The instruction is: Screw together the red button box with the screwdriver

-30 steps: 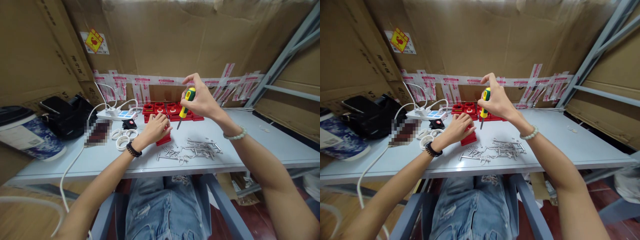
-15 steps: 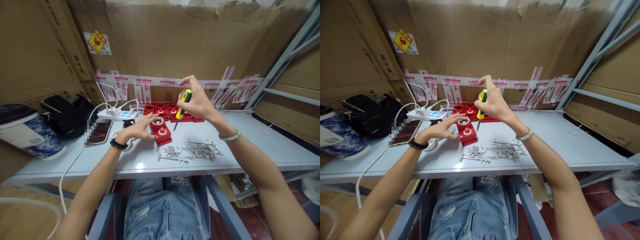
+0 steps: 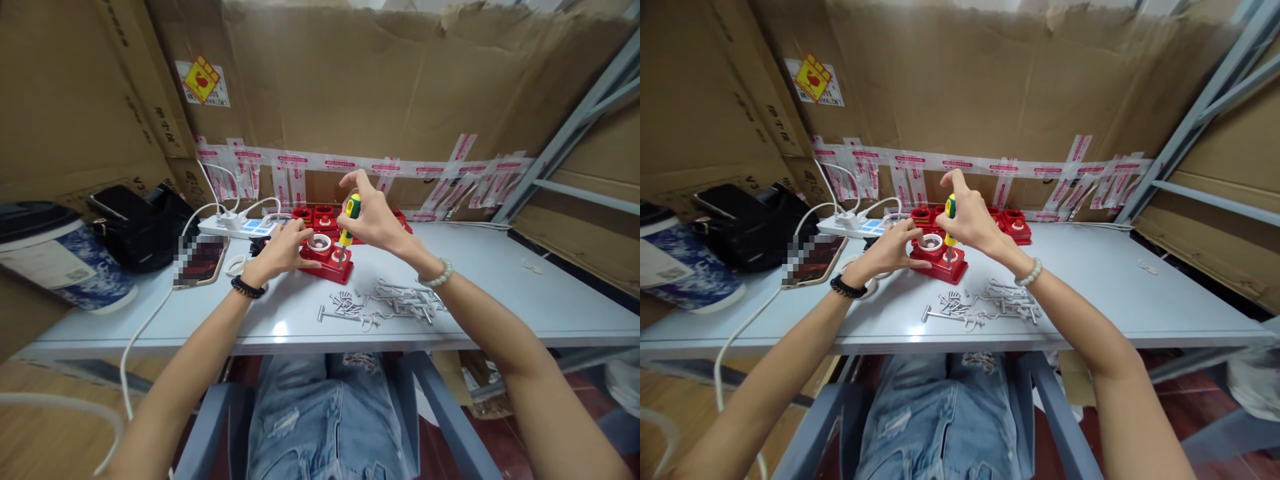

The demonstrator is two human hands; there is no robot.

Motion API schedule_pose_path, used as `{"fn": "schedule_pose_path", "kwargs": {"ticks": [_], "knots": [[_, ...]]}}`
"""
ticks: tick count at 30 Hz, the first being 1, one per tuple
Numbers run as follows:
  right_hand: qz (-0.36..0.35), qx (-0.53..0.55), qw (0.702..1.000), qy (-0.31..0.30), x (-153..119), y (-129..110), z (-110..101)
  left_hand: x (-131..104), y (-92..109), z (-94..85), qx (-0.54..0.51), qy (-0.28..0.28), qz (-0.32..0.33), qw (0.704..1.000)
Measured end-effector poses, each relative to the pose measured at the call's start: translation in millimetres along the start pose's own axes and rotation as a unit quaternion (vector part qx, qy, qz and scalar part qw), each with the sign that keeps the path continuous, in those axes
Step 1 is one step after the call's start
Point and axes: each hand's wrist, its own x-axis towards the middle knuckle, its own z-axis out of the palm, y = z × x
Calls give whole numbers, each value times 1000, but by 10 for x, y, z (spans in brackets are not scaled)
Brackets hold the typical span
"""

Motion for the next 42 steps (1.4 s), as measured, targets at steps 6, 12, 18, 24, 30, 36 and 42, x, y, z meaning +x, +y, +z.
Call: {"fn": "schedule_pose_path", "kwargs": {"ticks": [6,12,18,24,30,36,42], "knots": [[15,-8,1000,4,-14,43,-36,-7,-14,99,-109,-32,30,993],[16,-15,1000,13,-38,44,-61,-3,-48,154,-133,-69,29,988],[10,-28,999,25,-41,87,-44,21,-29,156,-119,-52,41,991],[17,-47,998,24,-67,16,-65,33,-3,170,-103,-45,45,993],[23,-91,995,28,-108,-3,-88,32,-38,202,-108,-36,57,992],[32,-289,957,11,-140,-177,-50,47,-50,226,-100,-30,61,993],[25,-393,917,-65,-44,-387,-52,52,-60,249,-111,-39,53,992]]}}
